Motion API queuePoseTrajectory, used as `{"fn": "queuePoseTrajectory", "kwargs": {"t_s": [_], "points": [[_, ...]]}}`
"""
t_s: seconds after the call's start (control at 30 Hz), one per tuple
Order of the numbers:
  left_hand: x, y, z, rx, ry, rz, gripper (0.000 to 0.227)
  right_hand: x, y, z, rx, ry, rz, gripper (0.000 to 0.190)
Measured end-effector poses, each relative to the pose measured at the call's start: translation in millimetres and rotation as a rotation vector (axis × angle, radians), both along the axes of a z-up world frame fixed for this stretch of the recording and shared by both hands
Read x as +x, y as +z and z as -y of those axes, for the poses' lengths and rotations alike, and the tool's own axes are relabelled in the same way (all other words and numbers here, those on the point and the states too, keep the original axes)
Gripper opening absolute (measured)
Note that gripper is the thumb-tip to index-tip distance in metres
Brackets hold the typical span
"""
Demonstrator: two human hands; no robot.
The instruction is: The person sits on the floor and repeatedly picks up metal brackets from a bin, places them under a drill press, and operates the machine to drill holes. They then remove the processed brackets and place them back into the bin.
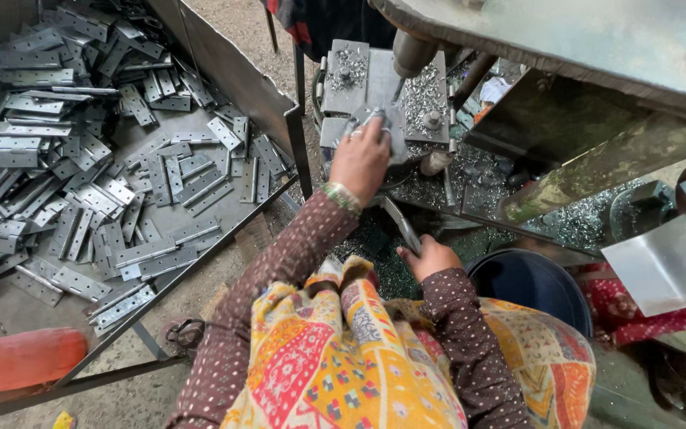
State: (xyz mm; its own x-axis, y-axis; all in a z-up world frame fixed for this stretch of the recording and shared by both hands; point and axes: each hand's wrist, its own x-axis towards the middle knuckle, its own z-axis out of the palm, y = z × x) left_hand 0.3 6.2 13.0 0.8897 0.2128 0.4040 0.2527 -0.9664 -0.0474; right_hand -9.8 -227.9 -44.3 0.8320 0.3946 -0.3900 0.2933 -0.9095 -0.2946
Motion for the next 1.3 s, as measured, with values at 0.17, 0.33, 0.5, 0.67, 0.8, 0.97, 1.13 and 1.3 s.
{"fn": "queuePoseTrajectory", "kwargs": {"t_s": [0.17, 0.33, 0.5, 0.67, 0.8, 0.97, 1.13, 1.3], "points": [[-25.5, -1.2, -4.4, -0.131, 0.15, -0.132, 0.064, 2.2, 11.7, -9.4, -0.14, 0.028, -0.089, 0.061], [-32.4, 9.5, 23.2, -0.041, 0.029, -0.253, 0.058, 14.1, 19.6, -17.1, -0.186, 0.074, -0.043, 0.068], [-1.4, 6.9, 9.9, -0.196, 0.055, -0.274, 0.053, 14.4, -25.7, 1.7, -0.133, 0.01, 0.009, 0.059], [4.6, 7.1, -0.1, -0.252, 0.049, -0.283, 0.043, -13.0, -115.3, 15.4, 0.138, 0.041, 0.182, 0.051], [-12.4, 3.6, 12.0, -0.287, 0.023, -0.263, 0.043, -17.3, -131.7, 20.7, 0.08, -0.011, 0.15, 0.049], [10.8, 4.3, -2.8, -0.171, 0.013, -0.282, 0.032, 12.5, -73.4, 13.5, -0.065, 0.006, 0.05, 0.047], [30.7, 1.7, -16.6, -0.191, 0.008, -0.224, 0.034, -4.9, -75.0, 7.0, -0.024, -0.053, 0.045, 0.048], [13.2, -8.4, -5.8, -0.263, 0.006, -0.24, 0.028, -7.4, -106.5, 10.1, 0.05, 0.057, 0.17, 0.05]]}}
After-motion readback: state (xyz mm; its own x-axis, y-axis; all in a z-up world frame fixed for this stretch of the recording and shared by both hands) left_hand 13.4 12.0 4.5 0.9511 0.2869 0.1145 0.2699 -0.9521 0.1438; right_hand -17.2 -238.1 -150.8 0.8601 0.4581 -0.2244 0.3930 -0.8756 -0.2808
